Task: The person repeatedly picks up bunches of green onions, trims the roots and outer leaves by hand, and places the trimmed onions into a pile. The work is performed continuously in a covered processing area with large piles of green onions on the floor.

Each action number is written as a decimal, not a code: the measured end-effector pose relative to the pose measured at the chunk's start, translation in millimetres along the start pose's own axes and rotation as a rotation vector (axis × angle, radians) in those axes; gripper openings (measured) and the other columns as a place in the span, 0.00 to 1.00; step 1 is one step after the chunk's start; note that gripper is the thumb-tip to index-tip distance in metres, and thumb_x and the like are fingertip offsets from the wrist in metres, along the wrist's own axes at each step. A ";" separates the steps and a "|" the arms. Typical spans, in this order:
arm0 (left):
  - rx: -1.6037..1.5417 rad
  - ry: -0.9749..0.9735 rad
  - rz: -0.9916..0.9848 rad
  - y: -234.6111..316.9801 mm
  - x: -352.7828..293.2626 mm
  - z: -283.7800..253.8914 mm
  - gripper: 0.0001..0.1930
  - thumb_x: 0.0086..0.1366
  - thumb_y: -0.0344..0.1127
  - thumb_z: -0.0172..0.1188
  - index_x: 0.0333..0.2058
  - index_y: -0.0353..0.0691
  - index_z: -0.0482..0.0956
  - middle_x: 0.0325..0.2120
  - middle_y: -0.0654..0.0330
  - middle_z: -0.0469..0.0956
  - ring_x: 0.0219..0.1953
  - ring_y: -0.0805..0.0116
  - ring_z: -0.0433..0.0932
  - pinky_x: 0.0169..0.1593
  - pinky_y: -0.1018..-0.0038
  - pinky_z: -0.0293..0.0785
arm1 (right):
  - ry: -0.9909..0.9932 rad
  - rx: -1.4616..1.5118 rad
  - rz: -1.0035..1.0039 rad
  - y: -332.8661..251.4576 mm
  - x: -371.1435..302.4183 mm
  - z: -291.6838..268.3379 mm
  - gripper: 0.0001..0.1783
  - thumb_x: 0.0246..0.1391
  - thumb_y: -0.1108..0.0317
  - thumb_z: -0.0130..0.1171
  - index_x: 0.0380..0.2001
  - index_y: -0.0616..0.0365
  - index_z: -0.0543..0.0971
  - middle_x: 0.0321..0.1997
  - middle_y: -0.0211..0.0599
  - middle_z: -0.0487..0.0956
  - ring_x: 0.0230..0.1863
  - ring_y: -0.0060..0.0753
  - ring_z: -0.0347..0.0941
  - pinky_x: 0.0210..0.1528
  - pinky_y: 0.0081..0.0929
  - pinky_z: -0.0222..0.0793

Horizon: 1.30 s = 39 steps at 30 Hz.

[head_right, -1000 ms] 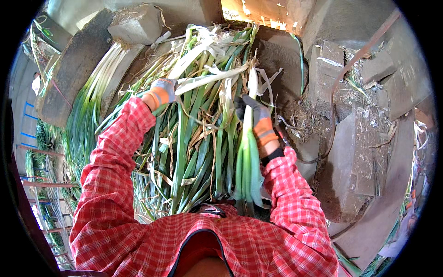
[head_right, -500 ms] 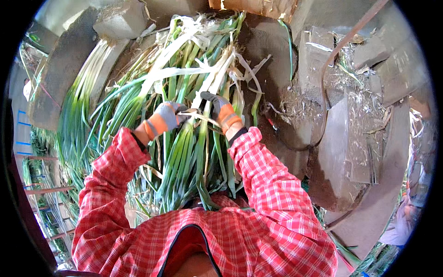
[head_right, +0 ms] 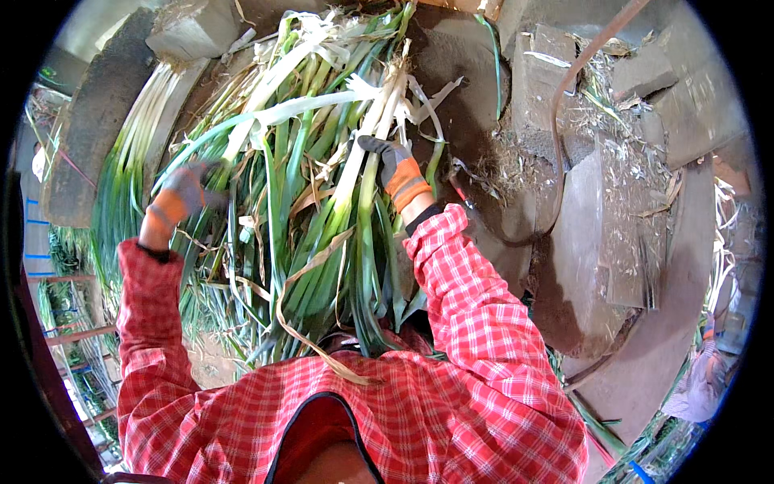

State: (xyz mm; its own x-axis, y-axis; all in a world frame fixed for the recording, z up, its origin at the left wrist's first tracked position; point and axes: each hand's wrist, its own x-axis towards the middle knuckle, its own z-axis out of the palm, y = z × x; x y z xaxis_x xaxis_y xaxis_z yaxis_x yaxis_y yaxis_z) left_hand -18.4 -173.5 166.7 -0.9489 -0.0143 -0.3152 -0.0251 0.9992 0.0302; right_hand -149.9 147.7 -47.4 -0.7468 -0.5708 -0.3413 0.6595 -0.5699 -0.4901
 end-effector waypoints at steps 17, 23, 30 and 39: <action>-0.969 0.390 -0.101 172.6 108.9 187.0 0.18 0.60 0.48 0.57 0.31 0.36 0.82 0.24 0.44 0.78 0.30 0.47 0.78 0.36 0.60 0.72 | 0.036 -0.105 0.066 -0.2 -7.4 -7.1 0.12 0.44 0.75 0.65 0.36 0.64 0.80 0.33 0.36 0.81 0.34 0.33 0.77 0.42 0.29 0.74; -1.803 0.113 -0.254 164.7 93.6 175.0 0.08 0.58 0.32 0.61 0.33 0.34 0.82 0.26 0.61 0.81 0.26 0.67 0.79 0.32 0.71 0.72 | 0.068 -0.090 -0.008 -2.0 -25.2 3.4 0.12 0.46 0.74 0.64 0.36 0.64 0.80 0.33 0.38 0.81 0.32 0.35 0.77 0.42 0.30 0.75; -1.812 -0.091 -0.242 183.4 81.0 145.7 0.11 0.60 0.39 0.64 0.37 0.38 0.80 0.28 0.64 0.81 0.26 0.73 0.78 0.30 0.76 0.73 | 0.067 -0.213 0.093 -13.5 -19.7 -6.3 0.12 0.48 0.73 0.61 0.38 0.65 0.79 0.34 0.39 0.80 0.34 0.36 0.77 0.43 0.32 0.74; -2.333 -0.165 -0.163 189.1 87.9 185.8 0.08 0.62 0.32 0.59 0.38 0.38 0.82 0.31 0.60 0.81 0.28 0.73 0.78 0.31 0.76 0.74 | -0.054 -0.282 0.096 -34.1 -55.1 18.4 0.17 0.49 0.73 0.61 0.43 0.67 0.77 0.36 0.43 0.81 0.37 0.37 0.78 0.47 0.31 0.74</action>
State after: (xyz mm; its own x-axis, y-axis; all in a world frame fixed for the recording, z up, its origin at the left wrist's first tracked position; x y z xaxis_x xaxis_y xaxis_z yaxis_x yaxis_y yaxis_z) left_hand -48.1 21.0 -31.5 -0.8821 0.0616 -0.4670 -0.3642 -0.7179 0.5933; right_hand -129.7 187.7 2.9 -0.6718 -0.6488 -0.3574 0.6715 -0.3296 -0.6637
